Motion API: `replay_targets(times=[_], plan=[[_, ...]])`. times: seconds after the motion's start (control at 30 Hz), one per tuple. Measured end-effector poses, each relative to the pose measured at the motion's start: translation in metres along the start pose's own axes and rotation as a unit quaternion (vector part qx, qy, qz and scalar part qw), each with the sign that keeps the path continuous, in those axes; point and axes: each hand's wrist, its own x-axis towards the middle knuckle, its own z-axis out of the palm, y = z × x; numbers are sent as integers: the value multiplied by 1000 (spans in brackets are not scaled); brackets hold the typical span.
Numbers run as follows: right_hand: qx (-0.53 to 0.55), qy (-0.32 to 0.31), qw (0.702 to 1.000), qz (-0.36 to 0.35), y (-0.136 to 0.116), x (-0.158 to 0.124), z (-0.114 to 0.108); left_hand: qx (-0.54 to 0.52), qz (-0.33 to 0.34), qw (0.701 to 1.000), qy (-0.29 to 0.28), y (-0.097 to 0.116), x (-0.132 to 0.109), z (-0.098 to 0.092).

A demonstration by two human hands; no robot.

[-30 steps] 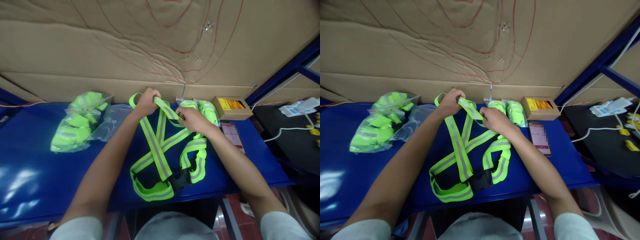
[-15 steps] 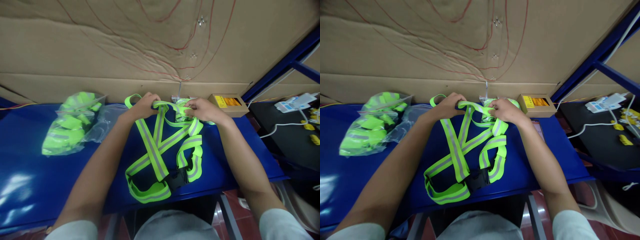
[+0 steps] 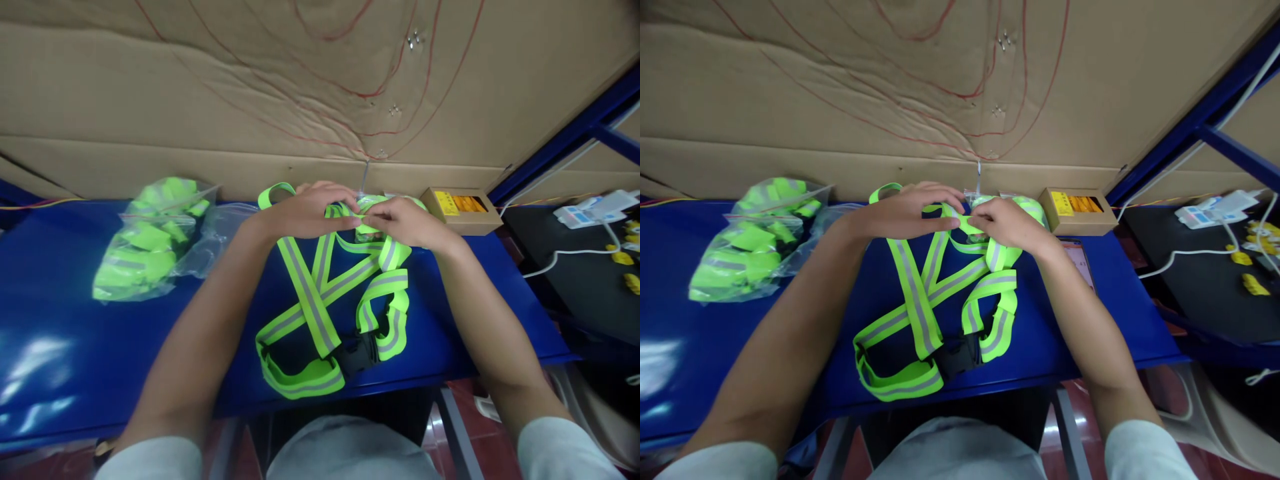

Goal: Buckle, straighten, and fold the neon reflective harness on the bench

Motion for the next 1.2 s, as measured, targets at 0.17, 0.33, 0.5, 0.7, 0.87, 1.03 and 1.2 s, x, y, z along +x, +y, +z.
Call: replay_targets(times=[0.17,0.33,0.5,0.7,0.87,1.03,1.2], plan=[[173,-31,984,43,8,1,0,-98,-20,995,-27,-10,5,8],[188,3,978,90,15,4,4,-119,-52,991,-29,-8,7,11],[67,58,992,86,15,7,5,-86,-9,996,-5,-7,10,14],[121,29,985,116,13,10,11,-116,32,991,52,-5,9,9],[162,8,984,72,9,8,10,-121,19,980,157,-9,14,15],[95,-42,994,-27,11,6,3,-125,-2,964,237,-12,19,25],[-18,11,1000,-20,5,2,5,-107,-3,944,311,-12,21,26]])
